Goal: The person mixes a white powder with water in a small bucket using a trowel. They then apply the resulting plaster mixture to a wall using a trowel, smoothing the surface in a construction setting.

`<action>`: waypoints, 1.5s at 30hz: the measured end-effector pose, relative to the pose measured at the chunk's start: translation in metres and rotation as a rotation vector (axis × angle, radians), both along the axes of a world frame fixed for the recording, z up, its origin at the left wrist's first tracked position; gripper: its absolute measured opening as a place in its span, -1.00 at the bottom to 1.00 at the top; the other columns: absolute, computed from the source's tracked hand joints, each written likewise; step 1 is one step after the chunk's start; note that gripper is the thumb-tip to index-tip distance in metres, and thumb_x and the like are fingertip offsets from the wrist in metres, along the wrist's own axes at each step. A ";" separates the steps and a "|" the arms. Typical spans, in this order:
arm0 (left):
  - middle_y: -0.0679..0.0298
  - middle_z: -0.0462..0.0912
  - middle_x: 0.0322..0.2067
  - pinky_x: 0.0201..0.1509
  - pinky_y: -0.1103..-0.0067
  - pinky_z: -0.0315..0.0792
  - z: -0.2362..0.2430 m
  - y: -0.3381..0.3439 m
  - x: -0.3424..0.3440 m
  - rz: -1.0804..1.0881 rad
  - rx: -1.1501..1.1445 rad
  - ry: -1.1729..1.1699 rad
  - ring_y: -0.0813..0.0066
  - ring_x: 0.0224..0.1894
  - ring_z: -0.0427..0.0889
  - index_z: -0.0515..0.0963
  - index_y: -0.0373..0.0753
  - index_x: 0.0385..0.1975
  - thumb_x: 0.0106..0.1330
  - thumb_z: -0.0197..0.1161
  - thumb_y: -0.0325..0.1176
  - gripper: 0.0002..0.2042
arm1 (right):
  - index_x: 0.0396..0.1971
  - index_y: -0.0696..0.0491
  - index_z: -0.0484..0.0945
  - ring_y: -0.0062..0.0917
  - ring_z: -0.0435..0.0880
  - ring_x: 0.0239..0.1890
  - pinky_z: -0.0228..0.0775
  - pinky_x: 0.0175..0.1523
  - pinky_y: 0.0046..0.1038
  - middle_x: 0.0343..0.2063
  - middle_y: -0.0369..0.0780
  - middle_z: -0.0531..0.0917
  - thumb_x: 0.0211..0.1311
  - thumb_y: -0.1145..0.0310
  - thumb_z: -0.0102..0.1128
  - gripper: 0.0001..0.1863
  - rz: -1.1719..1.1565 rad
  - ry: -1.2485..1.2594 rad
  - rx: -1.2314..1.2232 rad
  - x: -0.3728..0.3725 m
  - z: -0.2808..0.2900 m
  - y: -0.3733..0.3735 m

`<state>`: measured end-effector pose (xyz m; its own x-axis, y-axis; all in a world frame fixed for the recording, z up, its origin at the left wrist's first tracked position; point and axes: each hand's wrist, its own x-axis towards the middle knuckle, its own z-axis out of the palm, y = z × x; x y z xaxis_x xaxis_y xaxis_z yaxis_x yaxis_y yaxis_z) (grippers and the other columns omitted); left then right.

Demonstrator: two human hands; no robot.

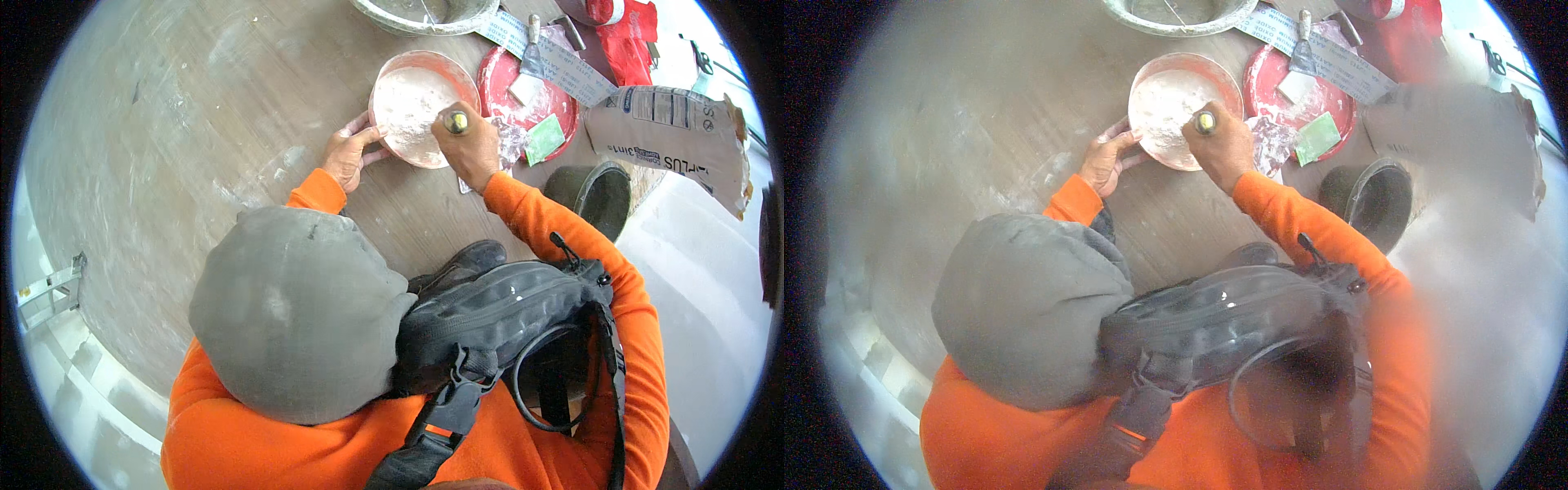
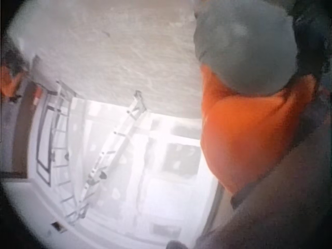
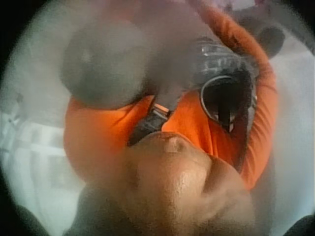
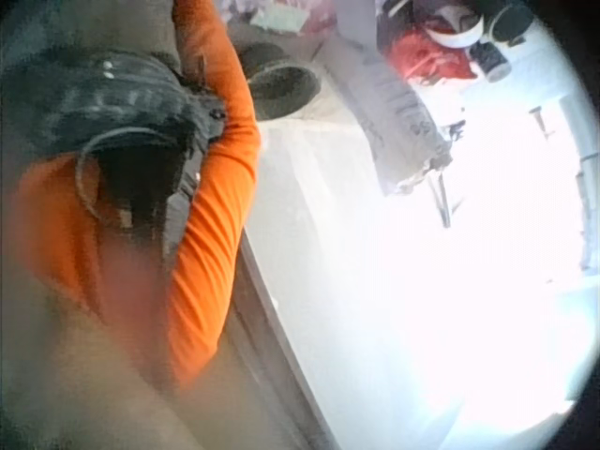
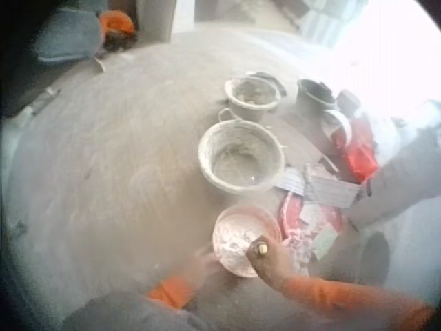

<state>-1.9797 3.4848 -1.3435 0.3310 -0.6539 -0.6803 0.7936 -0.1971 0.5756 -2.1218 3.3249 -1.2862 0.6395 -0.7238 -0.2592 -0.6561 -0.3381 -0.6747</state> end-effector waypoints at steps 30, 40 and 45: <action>0.09 0.48 0.16 0.25 0.29 0.44 -0.025 0.002 0.017 -0.069 0.071 -0.128 0.31 0.20 0.49 0.22 -0.39 0.35 0.29 0.16 -0.45 -0.41 | -0.16 0.00 0.63 -0.23 0.73 -0.26 0.56 -0.14 -0.25 -0.33 -0.12 0.70 0.05 0.36 0.36 -0.71 0.403 -0.168 -0.151 0.005 -0.022 -0.056; 0.05 0.46 0.18 0.24 0.37 0.47 -0.018 0.002 0.017 -0.084 0.111 -0.164 0.31 0.18 0.51 0.19 -0.41 0.36 0.29 0.12 -0.50 -0.41 | -0.18 0.00 0.62 -0.10 0.67 -0.16 0.49 -0.05 -0.17 -0.21 -0.08 0.67 0.03 0.34 0.36 -0.70 0.378 -0.123 -0.113 0.008 -0.006 -0.056; 0.06 0.47 0.16 0.24 0.40 0.48 -0.033 0.004 0.020 -0.148 0.077 -0.203 0.30 0.18 0.52 0.18 -0.44 0.35 0.29 0.14 -0.50 -0.40 | -0.14 0.02 0.60 -0.14 0.64 -0.08 0.49 0.02 -0.23 -0.13 -0.11 0.62 0.03 0.46 0.34 -0.68 0.530 -0.207 -0.217 0.032 -0.012 -0.045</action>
<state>-1.9594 3.4885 -1.3766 0.3704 -0.6545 -0.6591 0.6225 -0.3517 0.6991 -2.0901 3.2799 -1.2985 0.9485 -0.3157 0.0267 -0.2235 -0.7265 -0.6497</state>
